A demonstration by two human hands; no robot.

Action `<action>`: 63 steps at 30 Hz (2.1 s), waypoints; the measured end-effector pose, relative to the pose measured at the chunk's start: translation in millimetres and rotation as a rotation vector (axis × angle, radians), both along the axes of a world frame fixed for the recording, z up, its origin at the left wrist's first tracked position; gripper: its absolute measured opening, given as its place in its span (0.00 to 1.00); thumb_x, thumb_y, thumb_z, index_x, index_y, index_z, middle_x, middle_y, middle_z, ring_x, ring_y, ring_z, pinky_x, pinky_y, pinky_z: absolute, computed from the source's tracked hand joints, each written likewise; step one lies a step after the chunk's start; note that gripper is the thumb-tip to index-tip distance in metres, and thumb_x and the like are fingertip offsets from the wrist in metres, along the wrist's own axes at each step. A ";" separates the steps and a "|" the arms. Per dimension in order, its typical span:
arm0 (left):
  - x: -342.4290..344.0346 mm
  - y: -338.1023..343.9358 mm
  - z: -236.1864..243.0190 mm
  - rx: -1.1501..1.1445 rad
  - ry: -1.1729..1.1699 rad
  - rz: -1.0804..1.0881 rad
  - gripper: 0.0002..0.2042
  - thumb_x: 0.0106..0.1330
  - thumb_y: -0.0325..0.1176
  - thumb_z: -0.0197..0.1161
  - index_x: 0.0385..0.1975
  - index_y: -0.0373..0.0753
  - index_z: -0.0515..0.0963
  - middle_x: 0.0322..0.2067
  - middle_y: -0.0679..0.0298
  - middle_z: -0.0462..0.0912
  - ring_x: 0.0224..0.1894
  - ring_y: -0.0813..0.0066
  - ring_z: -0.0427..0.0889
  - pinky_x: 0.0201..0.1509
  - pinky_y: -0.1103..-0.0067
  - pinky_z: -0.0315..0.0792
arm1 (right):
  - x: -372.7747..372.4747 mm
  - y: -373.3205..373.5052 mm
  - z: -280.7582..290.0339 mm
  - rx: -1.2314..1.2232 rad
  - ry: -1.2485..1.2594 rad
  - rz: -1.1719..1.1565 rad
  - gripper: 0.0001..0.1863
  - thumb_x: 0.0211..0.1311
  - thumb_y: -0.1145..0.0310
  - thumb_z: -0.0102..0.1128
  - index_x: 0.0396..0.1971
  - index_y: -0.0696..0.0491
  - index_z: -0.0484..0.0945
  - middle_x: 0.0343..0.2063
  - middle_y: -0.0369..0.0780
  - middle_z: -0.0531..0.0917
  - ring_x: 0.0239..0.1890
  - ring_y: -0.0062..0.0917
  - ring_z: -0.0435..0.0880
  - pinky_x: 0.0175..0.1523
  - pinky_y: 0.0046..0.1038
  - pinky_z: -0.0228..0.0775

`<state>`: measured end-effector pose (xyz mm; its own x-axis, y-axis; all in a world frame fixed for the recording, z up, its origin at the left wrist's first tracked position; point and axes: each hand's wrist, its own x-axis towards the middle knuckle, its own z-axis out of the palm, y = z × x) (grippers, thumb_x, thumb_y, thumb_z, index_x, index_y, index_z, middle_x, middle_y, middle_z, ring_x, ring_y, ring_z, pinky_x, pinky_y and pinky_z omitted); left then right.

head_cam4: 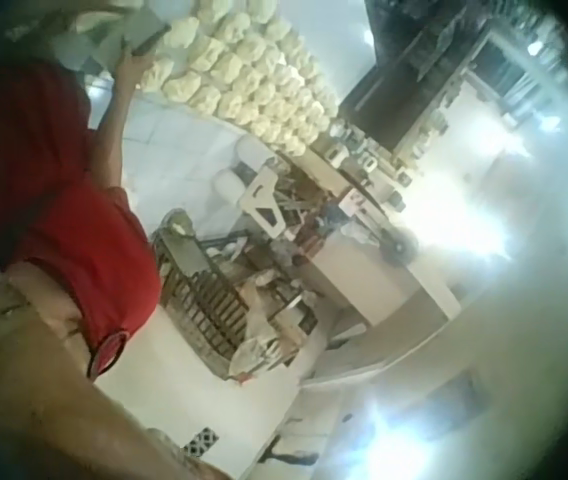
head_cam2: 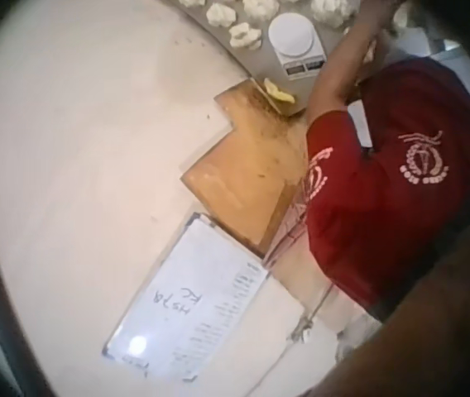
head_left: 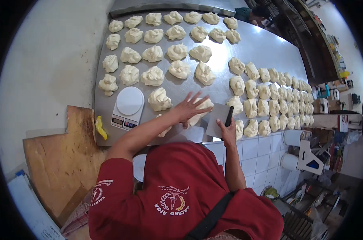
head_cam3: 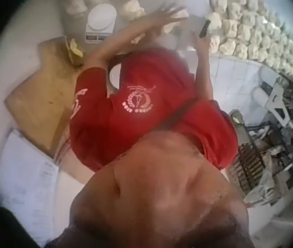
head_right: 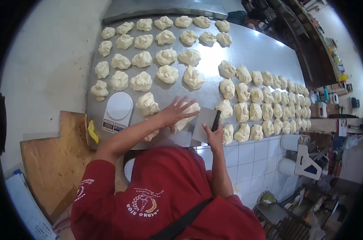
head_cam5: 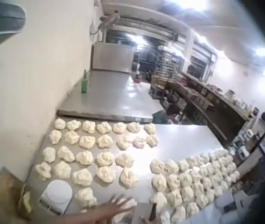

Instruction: Weighing and shaping small pieces of dough on a metal workbench.

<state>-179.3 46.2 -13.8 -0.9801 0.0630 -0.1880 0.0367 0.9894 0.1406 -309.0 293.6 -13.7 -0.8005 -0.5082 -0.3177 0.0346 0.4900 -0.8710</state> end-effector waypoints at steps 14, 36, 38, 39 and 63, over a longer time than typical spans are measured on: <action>12.6 21.9 -41.6 0.754 0.524 0.568 0.20 0.67 0.39 0.73 0.57 0.44 0.83 0.52 0.63 0.87 0.49 0.61 0.85 0.56 0.72 0.77 | -30.9 -6.4 14.3 -0.154 -0.162 -0.108 0.27 0.65 0.63 0.73 0.58 0.63 0.76 0.46 0.50 0.86 0.42 0.32 0.85 0.49 0.32 0.79; 139.4 -13.9 29.4 0.239 0.727 1.091 0.30 0.60 0.49 0.67 0.65 0.53 0.81 0.80 0.46 0.56 0.82 0.30 0.42 0.74 0.29 0.39 | -2.0 -68.0 22.2 -0.054 -0.095 0.126 0.29 0.66 0.62 0.74 0.59 0.63 0.76 0.45 0.49 0.85 0.43 0.34 0.85 0.51 0.34 0.80; 128.2 1.7 13.9 0.275 0.700 0.990 0.27 0.59 0.45 0.69 0.62 0.53 0.82 0.79 0.48 0.57 0.82 0.31 0.44 0.75 0.30 0.38 | -1.4 -73.3 21.8 -0.072 -0.121 0.127 0.29 0.66 0.61 0.74 0.59 0.63 0.75 0.45 0.49 0.85 0.43 0.34 0.85 0.51 0.34 0.80; 129.9 4.1 9.4 0.275 0.701 1.004 0.27 0.59 0.45 0.69 0.62 0.53 0.82 0.79 0.48 0.57 0.82 0.31 0.44 0.75 0.30 0.38 | -2.9 -70.1 19.2 -0.066 -0.122 0.140 0.29 0.66 0.61 0.74 0.59 0.63 0.75 0.45 0.49 0.85 0.43 0.34 0.85 0.51 0.34 0.80; 220.9 -118.1 -15.6 0.218 0.706 0.847 0.36 0.44 0.48 0.86 0.55 0.42 0.82 0.62 0.53 0.80 0.63 0.58 0.79 0.63 0.67 0.74 | 148.5 -135.2 -0.5 0.029 0.688 1.251 0.43 0.57 0.52 0.78 0.72 0.46 0.70 0.71 0.51 0.67 0.68 0.50 0.72 0.71 0.47 0.69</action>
<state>41.6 -71.9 -29.4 -0.6046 -0.7105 0.3602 -0.4963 0.6896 0.5274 -160.5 158.3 -14.3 0.1661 -0.9830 -0.0785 -0.8446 -0.1008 -0.5259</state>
